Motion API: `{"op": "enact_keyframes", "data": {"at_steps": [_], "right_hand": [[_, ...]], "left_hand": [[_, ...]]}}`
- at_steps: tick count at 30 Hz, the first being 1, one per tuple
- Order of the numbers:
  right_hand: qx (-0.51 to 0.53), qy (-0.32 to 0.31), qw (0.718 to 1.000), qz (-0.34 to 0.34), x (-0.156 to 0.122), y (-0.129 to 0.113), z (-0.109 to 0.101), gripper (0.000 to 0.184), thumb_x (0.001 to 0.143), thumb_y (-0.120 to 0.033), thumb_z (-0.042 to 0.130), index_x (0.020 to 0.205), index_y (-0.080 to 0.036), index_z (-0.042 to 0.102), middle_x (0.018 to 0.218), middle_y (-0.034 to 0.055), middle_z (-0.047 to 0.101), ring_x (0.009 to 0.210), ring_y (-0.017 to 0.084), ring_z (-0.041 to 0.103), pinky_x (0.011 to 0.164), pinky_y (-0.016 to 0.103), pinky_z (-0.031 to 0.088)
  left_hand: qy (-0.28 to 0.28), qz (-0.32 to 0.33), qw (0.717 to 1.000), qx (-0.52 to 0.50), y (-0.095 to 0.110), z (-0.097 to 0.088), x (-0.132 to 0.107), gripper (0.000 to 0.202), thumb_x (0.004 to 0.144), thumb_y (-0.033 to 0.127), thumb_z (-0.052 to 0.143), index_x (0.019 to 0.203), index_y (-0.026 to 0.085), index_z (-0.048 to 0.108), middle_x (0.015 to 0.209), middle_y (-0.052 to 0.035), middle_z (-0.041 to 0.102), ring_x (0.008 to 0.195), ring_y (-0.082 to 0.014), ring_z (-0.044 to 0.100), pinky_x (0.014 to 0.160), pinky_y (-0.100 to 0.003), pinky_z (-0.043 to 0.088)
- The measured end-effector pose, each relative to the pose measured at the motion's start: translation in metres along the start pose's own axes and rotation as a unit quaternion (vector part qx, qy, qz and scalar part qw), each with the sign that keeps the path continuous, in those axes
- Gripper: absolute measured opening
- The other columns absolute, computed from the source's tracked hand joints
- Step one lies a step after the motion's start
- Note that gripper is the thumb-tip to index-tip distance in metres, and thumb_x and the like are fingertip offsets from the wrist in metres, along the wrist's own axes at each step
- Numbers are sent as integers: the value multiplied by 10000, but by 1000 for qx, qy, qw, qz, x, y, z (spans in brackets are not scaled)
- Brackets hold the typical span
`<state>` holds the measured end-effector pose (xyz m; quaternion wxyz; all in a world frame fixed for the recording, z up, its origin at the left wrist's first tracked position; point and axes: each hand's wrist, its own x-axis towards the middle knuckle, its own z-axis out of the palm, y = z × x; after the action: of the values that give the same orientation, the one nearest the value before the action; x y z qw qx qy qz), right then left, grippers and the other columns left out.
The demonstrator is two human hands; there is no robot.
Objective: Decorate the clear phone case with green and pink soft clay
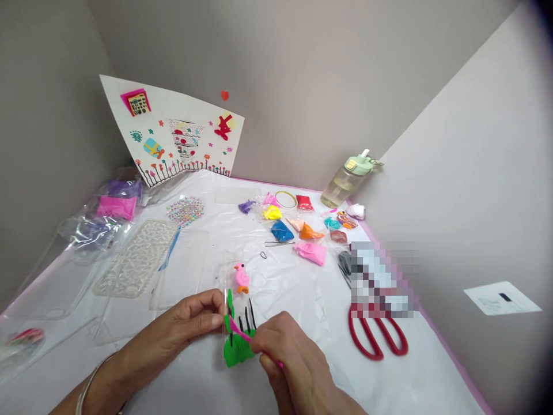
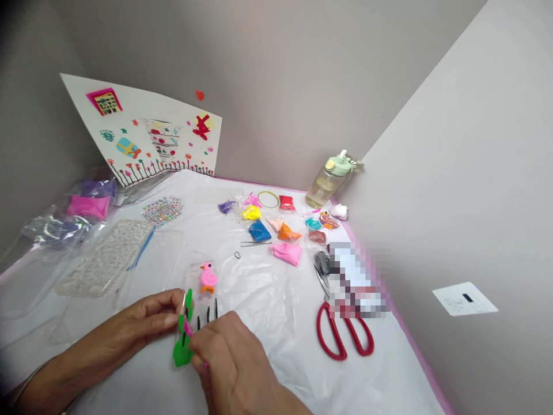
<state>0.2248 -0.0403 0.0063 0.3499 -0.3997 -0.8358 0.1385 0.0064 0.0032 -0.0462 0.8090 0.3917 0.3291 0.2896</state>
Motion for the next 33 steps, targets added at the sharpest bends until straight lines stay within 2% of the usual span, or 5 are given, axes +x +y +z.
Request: {"op": "enact_keyframes", "data": {"at_steps": [7,13,17,20,33], "right_hand": [[71,-13,997,22,-1,0,-4,185,1076,-228,343,1022,-213,519,839,27,603,750,144,603,636,224,514],[140,66,983,103,-1,23,-15,184,1056,-186,367,1041,-235,543,893,15,579,784,134,563,719,253,461],[237,107,931,255,6,49,-16,232,1055,-332,430,896,-221,557,819,1,582,779,144,558,728,267,439],[319,108,888,313,11,64,-19,247,1012,-409,515,871,-211,560,783,-2,592,753,155,558,734,286,443],[369,100,874,299,10,68,-13,278,965,-453,561,853,-199,557,749,6,598,697,160,539,699,302,443]], "left_hand": [[30,-2,1000,0,5,2,0,161,905,350,679,879,205,614,853,13,606,828,-152,524,821,-267,435],[60,3,998,27,9,-5,0,158,941,355,635,876,211,625,976,-10,645,982,-191,582,982,-344,456],[36,-16,996,77,4,-19,-2,189,954,403,614,987,219,646,930,-22,682,928,-210,652,959,-393,498],[15,-15,995,94,3,-27,-5,248,935,399,643,1121,235,626,970,-29,689,902,-217,675,891,-387,535],[91,-2,981,171,5,-11,1,417,815,566,721,935,198,564,705,22,671,670,-157,639,663,-284,521]]}}
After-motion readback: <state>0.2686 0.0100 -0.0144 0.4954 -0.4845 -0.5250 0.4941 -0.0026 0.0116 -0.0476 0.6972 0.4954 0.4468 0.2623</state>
